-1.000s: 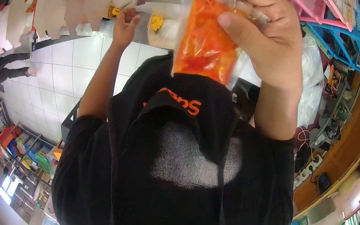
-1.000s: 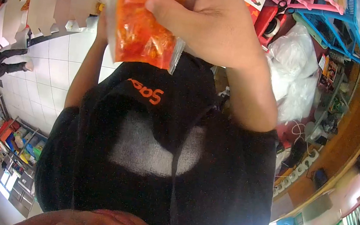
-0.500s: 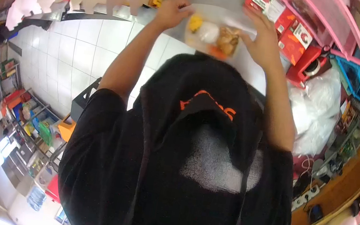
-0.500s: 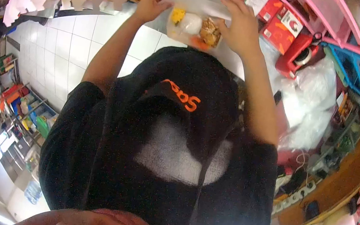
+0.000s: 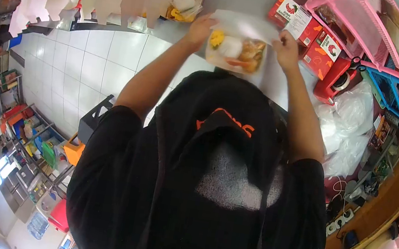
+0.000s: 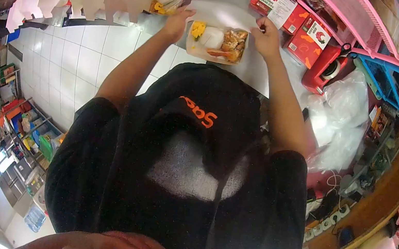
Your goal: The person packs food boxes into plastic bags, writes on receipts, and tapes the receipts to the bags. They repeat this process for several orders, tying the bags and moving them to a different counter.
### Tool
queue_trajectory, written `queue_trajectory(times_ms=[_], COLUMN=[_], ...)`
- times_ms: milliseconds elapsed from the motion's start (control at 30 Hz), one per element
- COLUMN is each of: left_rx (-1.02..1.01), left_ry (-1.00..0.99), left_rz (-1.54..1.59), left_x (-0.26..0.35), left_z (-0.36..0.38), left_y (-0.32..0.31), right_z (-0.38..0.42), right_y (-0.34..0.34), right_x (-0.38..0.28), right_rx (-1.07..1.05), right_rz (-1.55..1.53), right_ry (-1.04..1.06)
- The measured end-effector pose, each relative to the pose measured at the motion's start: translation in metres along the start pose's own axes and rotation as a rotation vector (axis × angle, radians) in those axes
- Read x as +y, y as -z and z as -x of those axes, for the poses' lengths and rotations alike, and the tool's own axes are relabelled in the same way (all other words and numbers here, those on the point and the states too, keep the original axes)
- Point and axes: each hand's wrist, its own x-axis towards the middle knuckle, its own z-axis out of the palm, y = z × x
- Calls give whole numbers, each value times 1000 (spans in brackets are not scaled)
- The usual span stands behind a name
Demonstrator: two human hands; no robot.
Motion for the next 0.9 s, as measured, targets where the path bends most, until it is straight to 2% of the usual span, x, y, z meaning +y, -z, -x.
queue_trajectory(times_ms=[33, 67, 133, 167, 233, 267, 333, 367, 433, 467, 533, 600, 633, 667, 733, 833, 900], left_rx=[56, 58, 151, 147, 259, 258, -67, -67, -407, -402, -439, -489, -570, -551, -459, -311, -267], left_ry=[-51, -51, -189, -183, -147, -145, -171, -167, -507, -511, -351, -413, -449, -453, -575, -657, -626], left_rz=[-12, -17, 35, 33, -325, -326, -466, -472, -1647, -1654, -1621, -1194, -1041, -1051, -717, -736, -758], left_x=[-3, -5, -9, -8, -5, -5, 2, 13, 47, 43, 7, -14, -31, -40, -51, -53, -39], left_z=[1, -1, -5, -5, -12, -18, -27, -16, 22, 36, 65, 77, 66, 59, 52, 50, 52], left_y=[-9, -18, -36, -43, -53, -45, -8, 6, 21, 22, 27, 29, 34, 34, 26, 18, 13], right_z=[-2, 0, 5, 3, -6, -5, 2, 12, 32, 48, 76, 83, 79, 74, 70, 63, 60], right_y=[-10, -20, -43, -58, -81, -75, -55, -43, -16, -15, -31, -50, -52, -51, -42, -29, -26], right_x=[9, -3, -44, -39, -18, -22, -35, -33, -29, -26, -7, 11, 21, 13, -11, -11, -11], right_rx=[36, 36, 280, 285, 484, 485, 337, 338, 150, 129, 96, 142, 82, 70, 49, 23, 12], right_rz=[-188, -193, -527, -527, -329, -330, -12, -18, 500, 505, 500, -37, -69, -76, -50, -7, -18], right_ry=[64, 64, 82, 77, 81, 80, 17, 13, 493, 417, 342, 115, 81, 96, 35, 108, 134])
